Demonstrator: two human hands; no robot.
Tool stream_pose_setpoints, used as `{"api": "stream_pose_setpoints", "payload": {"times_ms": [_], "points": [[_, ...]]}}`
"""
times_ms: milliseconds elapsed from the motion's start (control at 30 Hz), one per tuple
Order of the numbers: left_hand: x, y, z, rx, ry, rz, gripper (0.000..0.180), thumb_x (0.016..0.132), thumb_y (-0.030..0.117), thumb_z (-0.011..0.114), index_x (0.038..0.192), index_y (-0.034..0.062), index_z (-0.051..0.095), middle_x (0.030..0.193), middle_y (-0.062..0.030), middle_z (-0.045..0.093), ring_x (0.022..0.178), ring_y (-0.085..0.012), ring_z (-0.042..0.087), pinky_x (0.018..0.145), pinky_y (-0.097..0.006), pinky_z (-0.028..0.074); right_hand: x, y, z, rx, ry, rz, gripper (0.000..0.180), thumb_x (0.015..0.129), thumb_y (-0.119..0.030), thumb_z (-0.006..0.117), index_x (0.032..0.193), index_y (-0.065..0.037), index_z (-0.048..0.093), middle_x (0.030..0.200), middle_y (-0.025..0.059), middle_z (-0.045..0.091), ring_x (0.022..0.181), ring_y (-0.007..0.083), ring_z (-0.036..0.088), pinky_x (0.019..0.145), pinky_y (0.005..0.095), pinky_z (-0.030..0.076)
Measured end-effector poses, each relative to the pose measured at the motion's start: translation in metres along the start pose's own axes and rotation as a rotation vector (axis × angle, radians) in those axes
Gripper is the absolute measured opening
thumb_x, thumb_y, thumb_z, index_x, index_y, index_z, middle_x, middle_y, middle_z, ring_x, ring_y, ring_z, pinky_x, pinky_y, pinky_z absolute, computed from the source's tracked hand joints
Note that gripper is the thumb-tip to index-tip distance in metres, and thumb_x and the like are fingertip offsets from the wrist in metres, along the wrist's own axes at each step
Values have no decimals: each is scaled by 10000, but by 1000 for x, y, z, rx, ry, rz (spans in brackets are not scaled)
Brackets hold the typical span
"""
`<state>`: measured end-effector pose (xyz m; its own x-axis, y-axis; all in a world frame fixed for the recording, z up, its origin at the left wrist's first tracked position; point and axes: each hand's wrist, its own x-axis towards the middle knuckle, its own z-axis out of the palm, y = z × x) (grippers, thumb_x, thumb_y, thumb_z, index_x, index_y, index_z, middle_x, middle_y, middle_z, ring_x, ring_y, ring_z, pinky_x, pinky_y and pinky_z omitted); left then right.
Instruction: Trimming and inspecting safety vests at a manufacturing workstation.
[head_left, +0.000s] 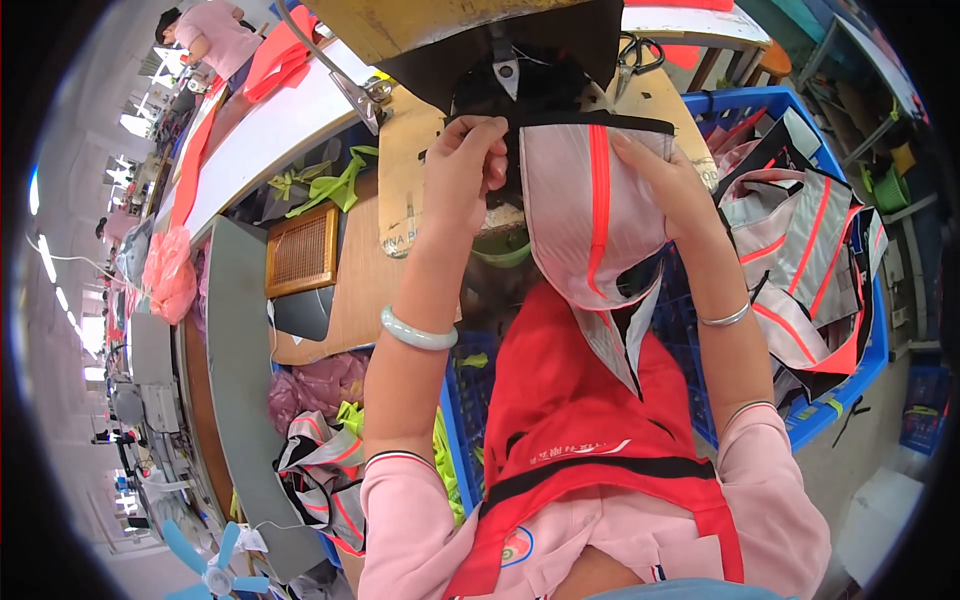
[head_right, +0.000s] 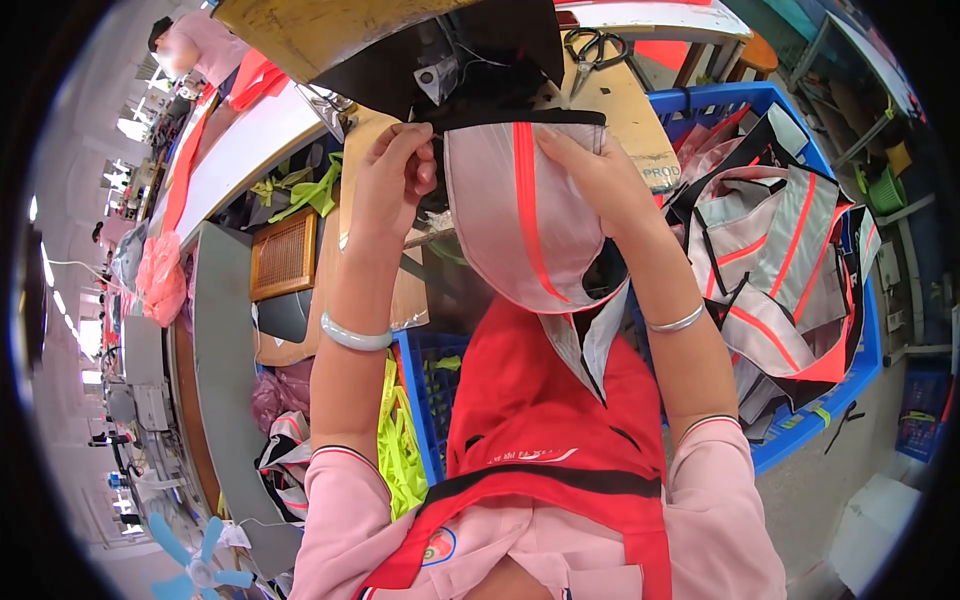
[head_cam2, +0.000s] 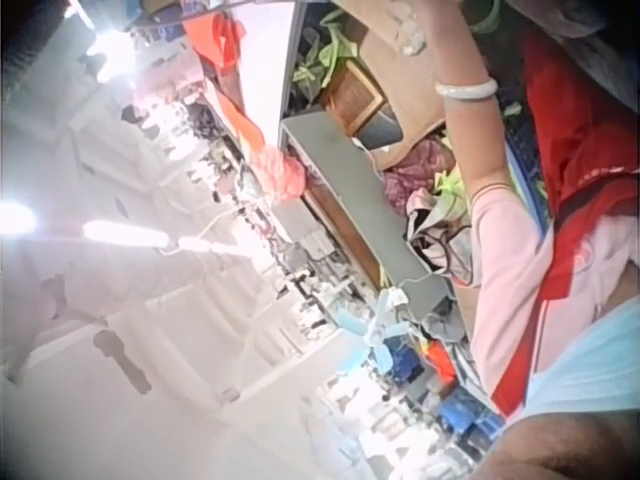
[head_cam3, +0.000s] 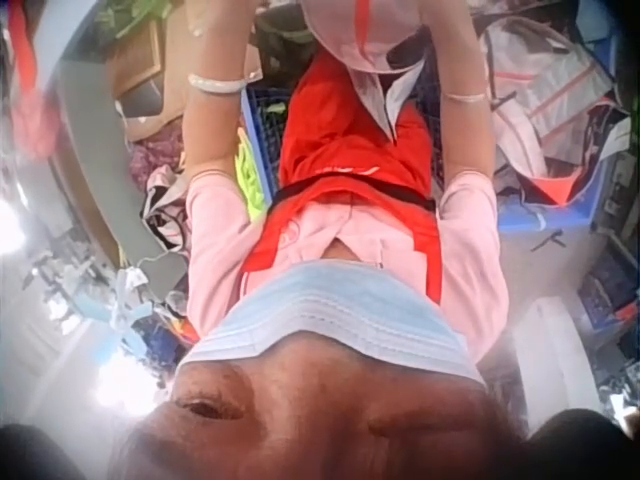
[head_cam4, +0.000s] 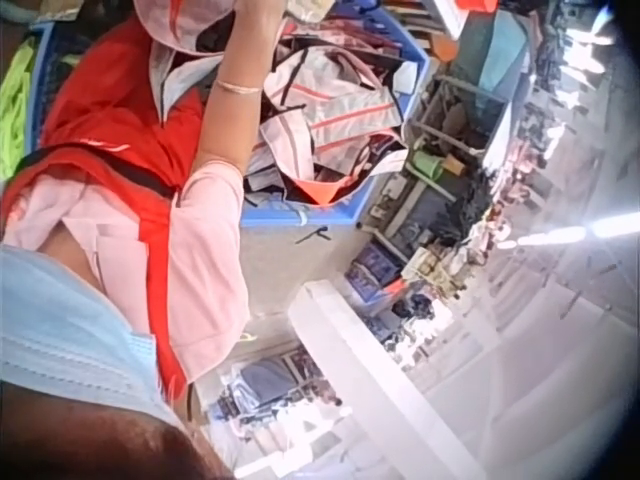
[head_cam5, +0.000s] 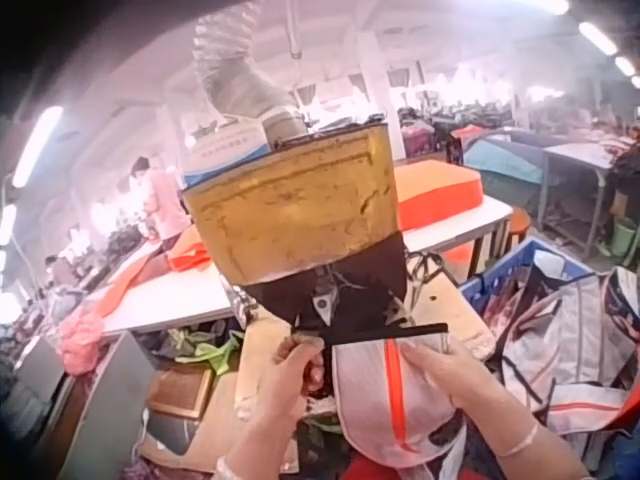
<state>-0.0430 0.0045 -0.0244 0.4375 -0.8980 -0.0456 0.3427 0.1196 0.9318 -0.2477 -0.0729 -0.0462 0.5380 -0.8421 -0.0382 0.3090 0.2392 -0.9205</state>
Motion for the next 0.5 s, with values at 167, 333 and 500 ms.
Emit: {"api": "stream_pose_setpoints", "payload": {"times_ms": [167,333,500], "points": [[9,0,1,-27,19,-32,104,834,108,651,773,73,574,634,15,522,495,-65,448,431,-205,285,12,2,0,-11,50,27,306,866,-222,662,1068,7,639,978,52,667,871,119,620,752,247,492],[14,2,4,-110,-8,-43,91,815,93,658,802,61,573,626,10,504,480,-71,420,426,-217,268,14,-1,-1,29,53,25,300,859,-218,672,1059,3,641,972,49,667,869,118,622,754,247,493],[17,3,6,-171,19,-66,97,810,94,665,809,63,573,635,11,500,484,-72,415,424,-212,263,14,-2,3,101,41,-8,293,859,-214,673,1057,0,643,977,48,667,870,115,623,762,245,491]]}}
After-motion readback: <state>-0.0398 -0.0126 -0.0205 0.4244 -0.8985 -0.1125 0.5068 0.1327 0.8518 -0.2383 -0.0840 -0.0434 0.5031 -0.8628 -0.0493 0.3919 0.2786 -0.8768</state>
